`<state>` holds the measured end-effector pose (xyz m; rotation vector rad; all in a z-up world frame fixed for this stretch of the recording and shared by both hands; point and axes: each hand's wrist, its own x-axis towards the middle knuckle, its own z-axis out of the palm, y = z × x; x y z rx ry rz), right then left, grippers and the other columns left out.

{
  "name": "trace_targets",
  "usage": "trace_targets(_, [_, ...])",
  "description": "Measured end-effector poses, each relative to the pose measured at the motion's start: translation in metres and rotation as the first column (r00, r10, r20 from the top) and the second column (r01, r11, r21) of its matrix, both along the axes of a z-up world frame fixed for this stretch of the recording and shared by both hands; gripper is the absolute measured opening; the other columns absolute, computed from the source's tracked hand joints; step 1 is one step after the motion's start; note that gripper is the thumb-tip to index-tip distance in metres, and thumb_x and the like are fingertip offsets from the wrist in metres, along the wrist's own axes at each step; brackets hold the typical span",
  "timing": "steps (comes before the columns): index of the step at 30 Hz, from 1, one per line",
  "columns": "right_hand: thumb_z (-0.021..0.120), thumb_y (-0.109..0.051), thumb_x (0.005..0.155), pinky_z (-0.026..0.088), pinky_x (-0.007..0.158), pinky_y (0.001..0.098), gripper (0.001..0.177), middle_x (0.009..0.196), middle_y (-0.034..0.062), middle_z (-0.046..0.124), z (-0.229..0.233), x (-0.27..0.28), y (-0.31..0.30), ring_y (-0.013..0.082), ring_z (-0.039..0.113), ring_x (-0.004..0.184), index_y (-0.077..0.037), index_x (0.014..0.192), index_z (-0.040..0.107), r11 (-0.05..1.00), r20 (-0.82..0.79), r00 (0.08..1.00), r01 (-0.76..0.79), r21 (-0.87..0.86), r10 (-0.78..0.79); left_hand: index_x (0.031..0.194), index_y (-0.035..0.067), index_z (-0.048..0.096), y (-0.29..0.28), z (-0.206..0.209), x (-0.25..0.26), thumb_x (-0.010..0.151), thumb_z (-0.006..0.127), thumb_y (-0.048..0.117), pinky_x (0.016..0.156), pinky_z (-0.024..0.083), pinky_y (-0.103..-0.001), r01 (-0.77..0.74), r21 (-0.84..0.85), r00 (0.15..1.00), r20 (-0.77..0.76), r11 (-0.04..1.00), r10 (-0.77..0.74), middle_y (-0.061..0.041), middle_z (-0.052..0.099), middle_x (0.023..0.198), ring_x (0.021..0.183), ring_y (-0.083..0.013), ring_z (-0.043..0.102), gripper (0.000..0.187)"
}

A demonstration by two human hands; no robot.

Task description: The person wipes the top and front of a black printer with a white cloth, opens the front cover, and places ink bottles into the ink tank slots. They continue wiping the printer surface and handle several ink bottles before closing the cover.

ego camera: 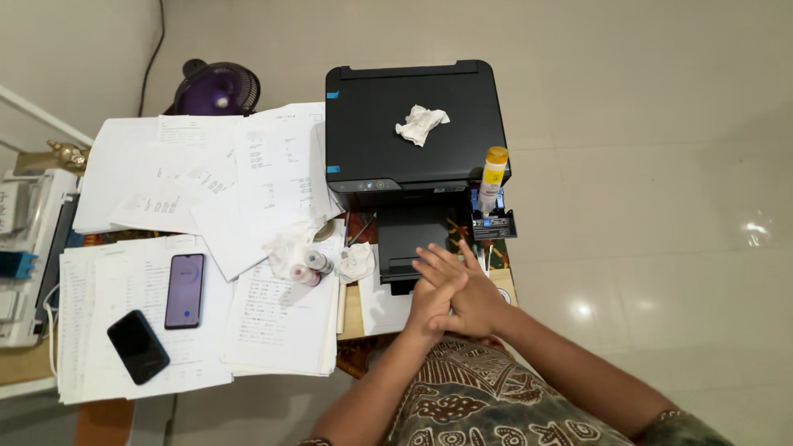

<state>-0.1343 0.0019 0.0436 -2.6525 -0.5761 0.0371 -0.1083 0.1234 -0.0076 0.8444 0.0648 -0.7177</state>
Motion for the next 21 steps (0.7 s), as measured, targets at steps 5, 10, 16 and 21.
trace_targets(5, [0.036,-0.087,0.087,0.015,0.124,0.0575,0.107,0.166,0.0195,0.032,-0.007,-0.009,0.021,0.0376,0.026,0.155,-0.006,0.157,0.038,0.997,-0.139,0.989,0.062,0.055,-0.054,0.114,-0.004,0.068,0.019,-0.017,-0.002,0.095,0.071,0.026,0.081,0.057,-0.031,-0.088,0.271,0.979,0.202,0.959,0.033,-0.011,0.073,0.105,0.096,-0.0170,0.070,0.036])
trace_targets(10, [0.039,-0.087,0.084,0.020,0.123,0.0580,0.108,0.168,0.0216,0.028,0.002,0.000,0.031,0.0402,0.024,0.154,-0.010,0.160,0.038,0.999,-0.133,0.990,0.047,-0.022,-0.049,0.082,0.000,0.065,0.030,-0.020,0.003,0.097,0.068,0.037,0.050,0.055,-0.035,-0.164,0.453,0.917,0.398,0.876,-0.034,-0.008,0.068,0.070,0.057,-0.0157,0.066,0.039])
trace_targets(16, [0.053,-0.079,0.084,0.025,0.119,0.0551,0.108,0.164,0.0242,0.029,0.016,0.027,0.027,0.0410,0.029,0.150,-0.003,0.158,0.032,0.993,-0.009,0.996,0.087,0.080,-0.087,0.081,0.006,0.069,0.032,-0.009,0.050,0.098,0.065,0.044,0.053,0.047,-0.038,-0.261,0.635,0.843,0.517,0.727,-0.148,-0.008,0.066,0.067,0.056,-0.0171,0.058,0.041])
trace_targets(21, [0.053,-0.055,0.099,0.040,0.116,0.0524,0.077,0.158,0.0207,0.045,0.024,0.045,-0.028,0.0342,0.048,0.143,-0.004,0.154,0.039,0.509,-0.320,0.887,0.454,0.731,-0.332,0.111,0.006,0.066,0.054,0.010,0.108,0.109,0.048,0.041,0.090,0.053,-0.036,-0.322,0.241,0.863,0.472,0.916,0.179,-0.011,0.071,0.105,0.097,-0.0208,0.065,0.039])
